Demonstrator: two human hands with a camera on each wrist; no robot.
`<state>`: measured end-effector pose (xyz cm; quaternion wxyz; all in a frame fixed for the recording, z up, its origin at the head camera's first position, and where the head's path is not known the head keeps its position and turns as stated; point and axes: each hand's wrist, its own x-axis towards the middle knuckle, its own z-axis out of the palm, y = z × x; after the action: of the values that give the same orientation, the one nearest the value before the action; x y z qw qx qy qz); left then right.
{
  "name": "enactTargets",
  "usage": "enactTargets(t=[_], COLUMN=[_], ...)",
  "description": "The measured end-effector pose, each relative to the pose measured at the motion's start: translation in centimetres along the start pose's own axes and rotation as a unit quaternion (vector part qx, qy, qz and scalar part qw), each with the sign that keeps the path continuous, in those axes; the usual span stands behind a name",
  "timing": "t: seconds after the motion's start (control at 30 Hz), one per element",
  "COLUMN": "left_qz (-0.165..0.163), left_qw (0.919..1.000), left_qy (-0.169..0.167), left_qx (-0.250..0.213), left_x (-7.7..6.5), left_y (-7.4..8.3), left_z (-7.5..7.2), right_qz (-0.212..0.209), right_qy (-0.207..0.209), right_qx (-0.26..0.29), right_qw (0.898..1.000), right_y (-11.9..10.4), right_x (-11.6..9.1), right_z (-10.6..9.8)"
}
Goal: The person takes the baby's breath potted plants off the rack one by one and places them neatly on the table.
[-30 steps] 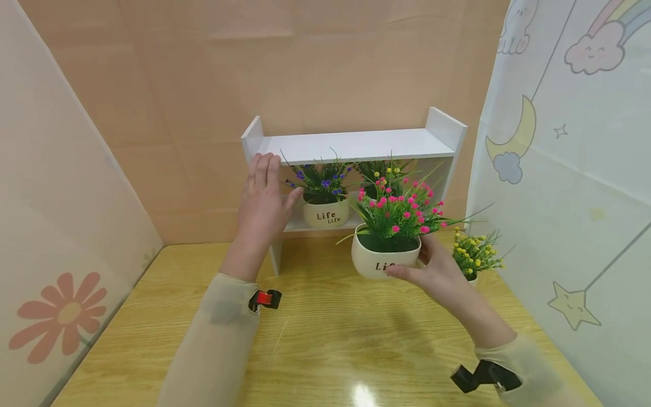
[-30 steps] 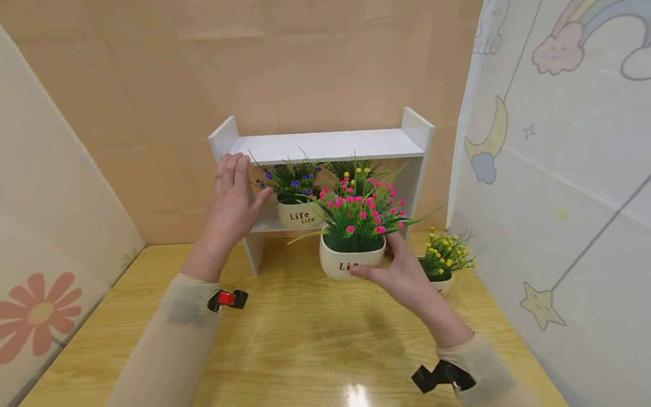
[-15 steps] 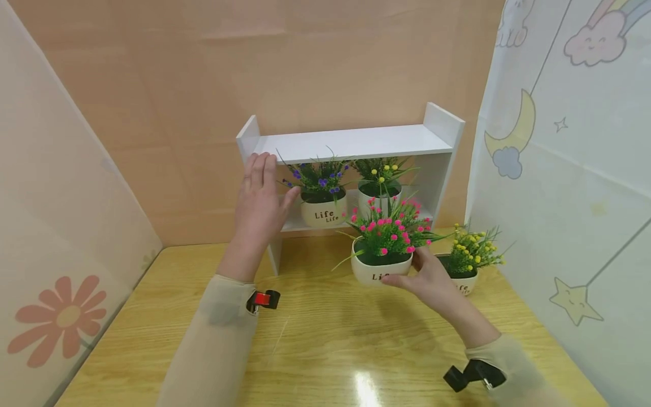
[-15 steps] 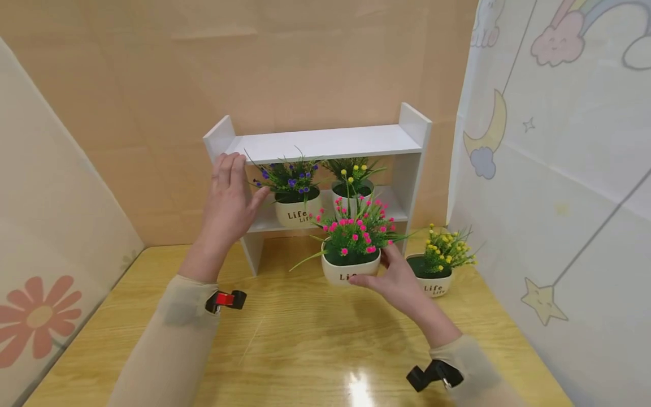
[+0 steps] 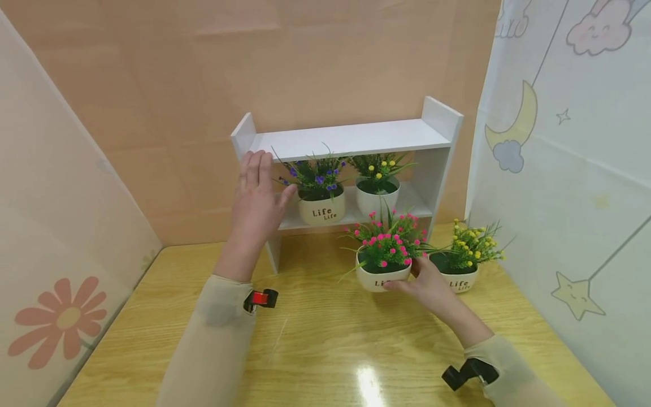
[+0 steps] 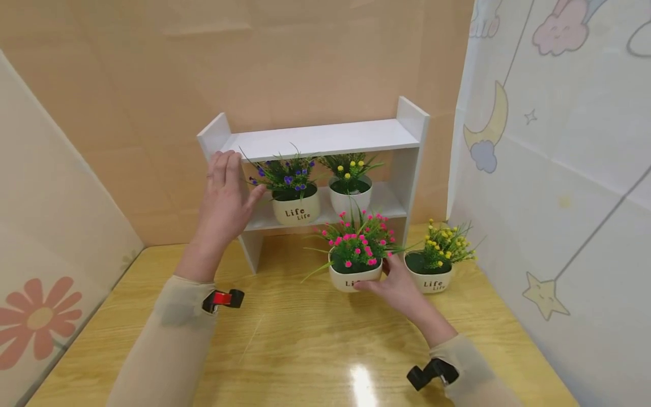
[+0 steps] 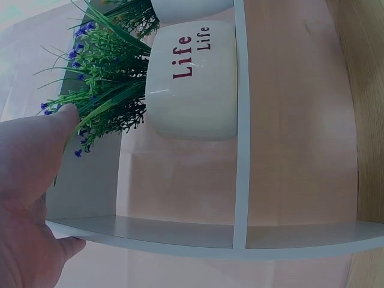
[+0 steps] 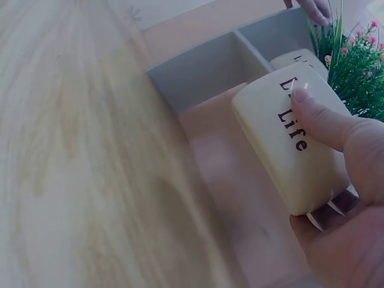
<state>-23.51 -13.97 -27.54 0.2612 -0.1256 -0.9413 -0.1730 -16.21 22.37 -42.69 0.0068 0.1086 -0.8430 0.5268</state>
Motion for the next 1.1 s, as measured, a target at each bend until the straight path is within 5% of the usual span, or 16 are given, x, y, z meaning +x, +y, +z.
enactTargets(t=[0.6, 1.1], left_qz=[0.001, 0.004], left_qw=[0.9999, 0.9999], left_qy=[0.008, 0.011], left_qx=[-0.008, -0.003], left_x=[0.0, 0.0], left_y=[-0.1, 0.1], left_z=[0.1, 0.0], right_qz=[0.042, 0.048], right_qy=[0.027, 0.033], right_qx=[-0.079, -0.071], right_qw=[0.996, 0.996], right_y=[4.2, 5.9], right_x=[0.5, 0.5], right_z=[0.4, 0.1])
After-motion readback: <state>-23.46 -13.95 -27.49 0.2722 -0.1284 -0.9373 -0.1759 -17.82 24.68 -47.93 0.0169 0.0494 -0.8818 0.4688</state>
